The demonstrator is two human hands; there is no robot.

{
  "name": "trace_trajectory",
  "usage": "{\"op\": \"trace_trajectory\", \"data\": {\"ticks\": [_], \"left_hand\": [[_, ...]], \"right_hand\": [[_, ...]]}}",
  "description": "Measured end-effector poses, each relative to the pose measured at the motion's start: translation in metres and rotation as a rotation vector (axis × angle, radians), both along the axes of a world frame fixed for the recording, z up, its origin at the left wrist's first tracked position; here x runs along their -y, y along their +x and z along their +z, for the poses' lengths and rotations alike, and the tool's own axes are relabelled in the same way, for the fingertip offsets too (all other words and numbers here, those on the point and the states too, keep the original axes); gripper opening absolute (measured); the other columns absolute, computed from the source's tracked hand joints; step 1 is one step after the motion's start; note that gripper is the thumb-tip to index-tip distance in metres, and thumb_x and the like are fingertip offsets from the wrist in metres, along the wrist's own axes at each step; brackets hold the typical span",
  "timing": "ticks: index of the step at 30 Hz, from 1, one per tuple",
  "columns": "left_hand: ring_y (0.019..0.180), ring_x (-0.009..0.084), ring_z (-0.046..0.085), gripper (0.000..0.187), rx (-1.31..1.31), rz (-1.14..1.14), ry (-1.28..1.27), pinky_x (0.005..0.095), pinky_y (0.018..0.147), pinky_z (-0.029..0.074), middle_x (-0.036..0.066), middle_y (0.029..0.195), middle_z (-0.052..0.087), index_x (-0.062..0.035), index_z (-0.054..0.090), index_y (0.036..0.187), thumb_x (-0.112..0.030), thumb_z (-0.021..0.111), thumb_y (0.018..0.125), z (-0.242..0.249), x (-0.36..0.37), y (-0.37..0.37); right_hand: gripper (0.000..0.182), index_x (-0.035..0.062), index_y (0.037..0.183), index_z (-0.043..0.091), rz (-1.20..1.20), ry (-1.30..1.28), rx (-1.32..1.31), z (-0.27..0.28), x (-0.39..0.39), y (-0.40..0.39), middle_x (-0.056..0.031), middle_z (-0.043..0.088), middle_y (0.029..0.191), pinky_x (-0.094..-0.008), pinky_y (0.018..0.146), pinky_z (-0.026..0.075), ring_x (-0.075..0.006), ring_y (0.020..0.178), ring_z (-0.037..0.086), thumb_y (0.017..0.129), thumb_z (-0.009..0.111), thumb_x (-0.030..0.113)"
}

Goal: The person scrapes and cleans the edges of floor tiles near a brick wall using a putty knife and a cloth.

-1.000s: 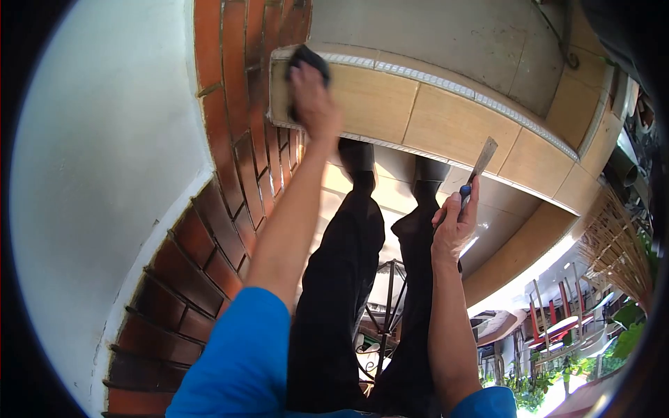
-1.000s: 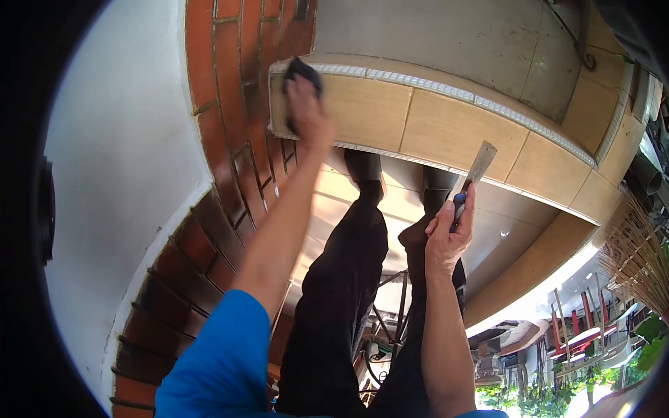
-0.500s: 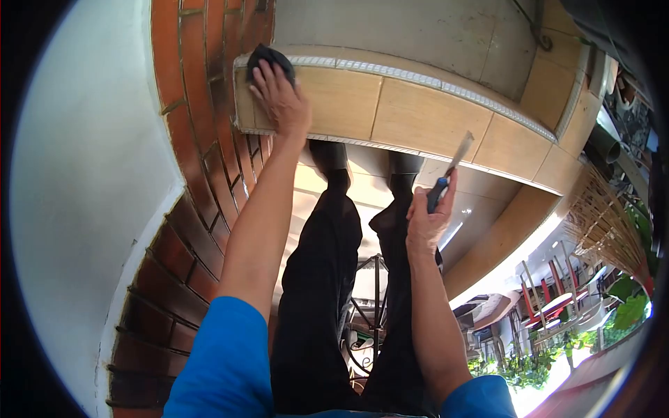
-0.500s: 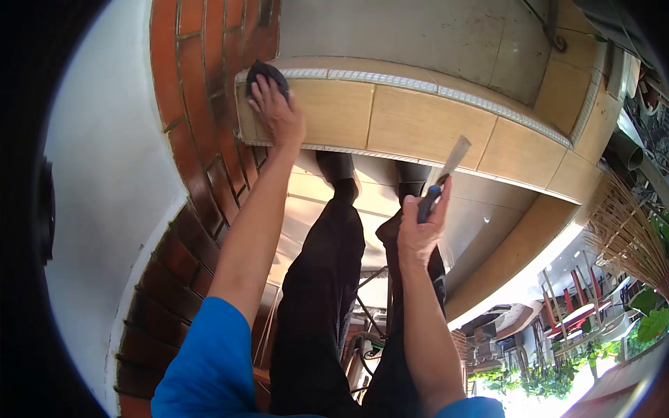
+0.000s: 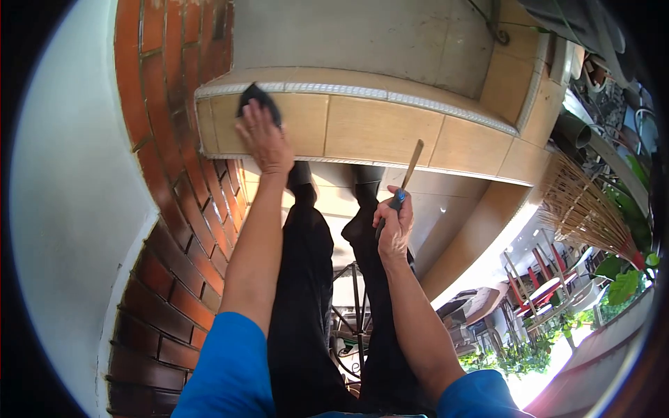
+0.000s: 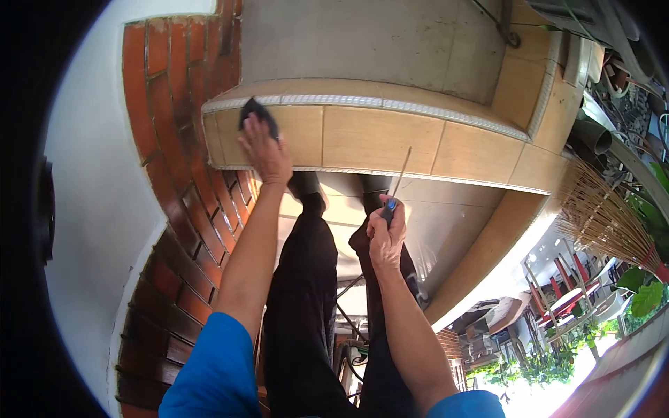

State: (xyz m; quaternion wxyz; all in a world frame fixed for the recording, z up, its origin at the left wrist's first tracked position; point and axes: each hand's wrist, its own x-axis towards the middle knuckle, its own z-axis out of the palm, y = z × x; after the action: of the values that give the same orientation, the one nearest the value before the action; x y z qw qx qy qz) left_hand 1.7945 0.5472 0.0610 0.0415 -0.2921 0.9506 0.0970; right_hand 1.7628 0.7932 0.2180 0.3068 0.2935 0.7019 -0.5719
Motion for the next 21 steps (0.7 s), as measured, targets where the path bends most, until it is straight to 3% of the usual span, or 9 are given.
{"op": "trace_trajectory", "data": {"ticks": [2, 8, 12, 16, 17, 21], "left_hand": [[0.148, 0.0416, 0.016, 0.059, -0.048, -0.016, 0.039, 0.0612, 0.117, 0.011, 0.022, 0.159, 0.022, 0.0023, 0.038, 0.142, -0.022, 0.055, 0.091, -0.006, 0.007, 0.007], [0.148, 0.0430, 0.014, 0.059, -0.056, -0.013, 0.046, 0.0620, 0.117, 0.009, 0.025, 0.159, 0.019, 0.0015, 0.032, 0.144, -0.023, 0.050, 0.094, -0.005, 0.007, 0.005], [0.148, 0.0435, 0.013, 0.060, -0.072, -0.021, 0.056, 0.0627, 0.117, 0.009, 0.025, 0.159, 0.018, 0.0017, 0.030, 0.145, -0.022, 0.051, 0.094, -0.006, 0.008, 0.006], [0.148, 0.0428, 0.015, 0.064, -0.071, -0.016, 0.056, 0.0631, 0.117, 0.010, 0.024, 0.158, 0.020, 0.0028, 0.035, 0.141, -0.022, 0.060, 0.087, -0.004, 0.010, 0.007], [0.148, 0.0426, 0.015, 0.065, -0.058, -0.009, 0.059, 0.0631, 0.117, 0.010, 0.024, 0.158, 0.020, 0.0028, 0.035, 0.141, -0.022, 0.061, 0.087, -0.004, 0.009, 0.007], [0.149, 0.0411, 0.012, 0.071, 0.058, 0.000, 0.077, 0.0626, 0.117, 0.011, 0.022, 0.160, 0.016, 0.0013, 0.032, 0.144, -0.024, 0.064, 0.086, 0.004, 0.006, 0.003]], "right_hand": [[0.029, 0.0002, 0.115, 0.053, 0.063, 0.005, 0.011, 0.005, -0.004, -0.005, 0.0007, 0.048, 0.069, -0.0232, 0.052, 0.039, -0.0063, 0.056, 0.045, 0.088, 0.054, 0.008], [0.029, -0.0009, 0.118, 0.056, 0.213, 0.061, 0.089, 0.007, -0.006, -0.016, 0.0008, 0.052, 0.065, -0.0220, 0.048, 0.038, -0.0060, 0.052, 0.046, 0.093, 0.062, 0.013], [0.031, -0.0014, 0.121, 0.057, 0.189, 0.140, 0.027, 0.007, -0.001, -0.022, 0.0008, 0.052, 0.063, -0.0219, 0.049, 0.040, -0.0066, 0.053, 0.048, 0.095, 0.058, 0.015], [0.046, -0.0007, 0.136, 0.045, 0.070, 0.015, 0.083, 0.015, 0.011, -0.038, 0.0015, 0.051, 0.065, -0.0226, 0.046, 0.040, -0.0059, 0.052, 0.048, 0.093, 0.058, 0.010], [0.057, 0.0004, 0.145, 0.035, 0.093, 0.019, 0.055, 0.022, 0.019, -0.043, 0.0010, 0.050, 0.068, -0.0221, 0.043, 0.040, -0.0056, 0.051, 0.047, 0.093, 0.057, 0.008], [0.065, 0.0013, 0.150, 0.029, 0.119, -0.057, 0.084, 0.047, 0.039, -0.060, -0.0028, 0.054, 0.087, -0.0220, 0.045, 0.042, -0.0071, 0.057, 0.051, 0.092, 0.057, 0.007]]}}
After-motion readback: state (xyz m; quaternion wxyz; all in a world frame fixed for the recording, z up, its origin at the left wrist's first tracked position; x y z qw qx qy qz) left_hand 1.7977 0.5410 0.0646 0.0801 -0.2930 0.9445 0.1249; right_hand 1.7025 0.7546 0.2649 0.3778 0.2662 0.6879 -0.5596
